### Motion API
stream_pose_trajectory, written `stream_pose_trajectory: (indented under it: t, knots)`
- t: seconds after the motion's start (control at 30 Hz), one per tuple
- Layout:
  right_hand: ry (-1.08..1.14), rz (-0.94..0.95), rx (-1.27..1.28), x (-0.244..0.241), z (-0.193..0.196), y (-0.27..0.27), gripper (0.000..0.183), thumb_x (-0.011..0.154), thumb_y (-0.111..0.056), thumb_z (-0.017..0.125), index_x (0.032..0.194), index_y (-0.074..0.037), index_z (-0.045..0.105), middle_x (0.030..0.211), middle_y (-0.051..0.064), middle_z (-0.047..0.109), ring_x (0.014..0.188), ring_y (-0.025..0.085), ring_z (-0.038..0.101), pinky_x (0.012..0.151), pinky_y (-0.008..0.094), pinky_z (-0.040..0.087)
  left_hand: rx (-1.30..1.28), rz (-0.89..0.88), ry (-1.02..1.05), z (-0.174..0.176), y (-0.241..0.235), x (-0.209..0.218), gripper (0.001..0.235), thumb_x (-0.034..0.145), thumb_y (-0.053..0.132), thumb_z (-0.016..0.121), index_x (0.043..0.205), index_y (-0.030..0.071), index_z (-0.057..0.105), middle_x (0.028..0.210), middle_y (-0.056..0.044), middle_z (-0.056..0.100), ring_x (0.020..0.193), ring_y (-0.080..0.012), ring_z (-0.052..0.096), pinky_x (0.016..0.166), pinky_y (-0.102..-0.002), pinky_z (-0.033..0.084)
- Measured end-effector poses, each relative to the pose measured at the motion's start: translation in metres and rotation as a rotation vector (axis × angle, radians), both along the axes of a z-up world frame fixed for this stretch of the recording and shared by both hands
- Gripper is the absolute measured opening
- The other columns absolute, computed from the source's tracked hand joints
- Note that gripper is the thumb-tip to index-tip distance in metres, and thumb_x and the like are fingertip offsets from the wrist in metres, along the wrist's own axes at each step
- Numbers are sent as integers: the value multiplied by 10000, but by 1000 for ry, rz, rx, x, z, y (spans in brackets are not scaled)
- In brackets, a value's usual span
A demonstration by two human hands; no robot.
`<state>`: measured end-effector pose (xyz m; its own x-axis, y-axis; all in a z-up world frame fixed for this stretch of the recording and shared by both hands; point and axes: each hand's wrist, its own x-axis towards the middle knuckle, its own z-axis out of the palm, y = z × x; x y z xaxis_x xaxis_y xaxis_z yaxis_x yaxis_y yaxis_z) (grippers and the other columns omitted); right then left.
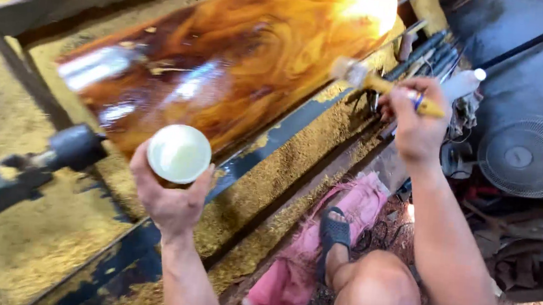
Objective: The person holds a small cup of liquid finish in one hand and a brush in the other, brushing the finish over the surface of a large turned wooden log mounted on a lathe. They rotate the log by hand to reach and coat different sections, reloading the brush from the cup between strokes.
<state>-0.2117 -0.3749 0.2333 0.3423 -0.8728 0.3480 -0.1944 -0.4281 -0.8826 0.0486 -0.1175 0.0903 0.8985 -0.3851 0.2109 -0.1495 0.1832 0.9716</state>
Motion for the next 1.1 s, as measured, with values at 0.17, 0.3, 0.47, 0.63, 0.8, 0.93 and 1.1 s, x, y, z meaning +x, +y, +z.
stream_pose_trajectory:
  t: [0.17, 0.3, 0.47, 0.63, 0.8, 0.93, 1.1]
  knots:
    - [159, 220, -63, -52, -21, 27, 100, 965, 5, 671, 1065, 4, 674, 939, 112, 716, 787, 159, 693, 680, 268, 561, 231, -98, -379, -14, -52, -58, 796, 668, 153, 931, 1351, 85, 528, 1239, -137, 622, 1149, -309, 630, 1030, -407, 507]
    - [169, 393, -101, -90, -51, 8, 148, 866, 1, 724, 1012, 2, 699, 874, 96, 706, 755, 173, 685, 677, 293, 549, 370, -225, -609, -42, -85, -112, 798, 651, 187, 927, 1329, 94, 516, 1229, -126, 670, 1178, -311, 652, 1022, -445, 425]
    - [118, 747, -36, -81, -93, -29, 179, 837, -8, 780, 990, -11, 689, 847, 106, 712, 704, 218, 695, 618, 316, 539, 493, -266, -566, -89, -115, -159, 826, 660, 212, 906, 1358, 99, 480, 1349, -140, 641, 1298, -320, 610, 1121, -480, 392]
    - [189, 863, -113, -55, -134, -53, 178, 853, -31, 800, 994, -24, 691, 858, 113, 709, 730, 276, 690, 642, 365, 547, 518, -325, -617, -97, -149, -179, 862, 650, 245, 931, 1361, 96, 467, 1396, -169, 613, 1342, -339, 577, 1143, -516, 380]
    - [149, 817, -87, -66, -160, -68, 143, 865, -23, 779, 979, -22, 692, 899, 113, 717, 761, 272, 687, 686, 362, 552, 560, -284, -708, -101, -162, -184, 902, 658, 256, 974, 1367, 89, 443, 1406, -155, 607, 1342, -328, 588, 1164, -509, 379]
    - [137, 848, -5, -71, -180, -80, 158, 869, -9, 772, 1014, -20, 708, 907, 114, 722, 785, 270, 701, 699, 360, 561, 686, -253, -684, -110, -167, -178, 886, 600, 259, 990, 1317, 80, 501, 1301, -143, 645, 1230, -321, 624, 1053, -476, 399]
    - [-48, 941, 64, -67, -204, -80, 214, 902, 2, 753, 1109, -36, 715, 1022, 132, 720, 895, 270, 726, 785, 350, 594, 927, -186, -614, -114, -155, -168, 794, 651, 311, 963, 1290, 48, 572, 1191, -111, 651, 1117, -263, 612, 972, -415, 372]
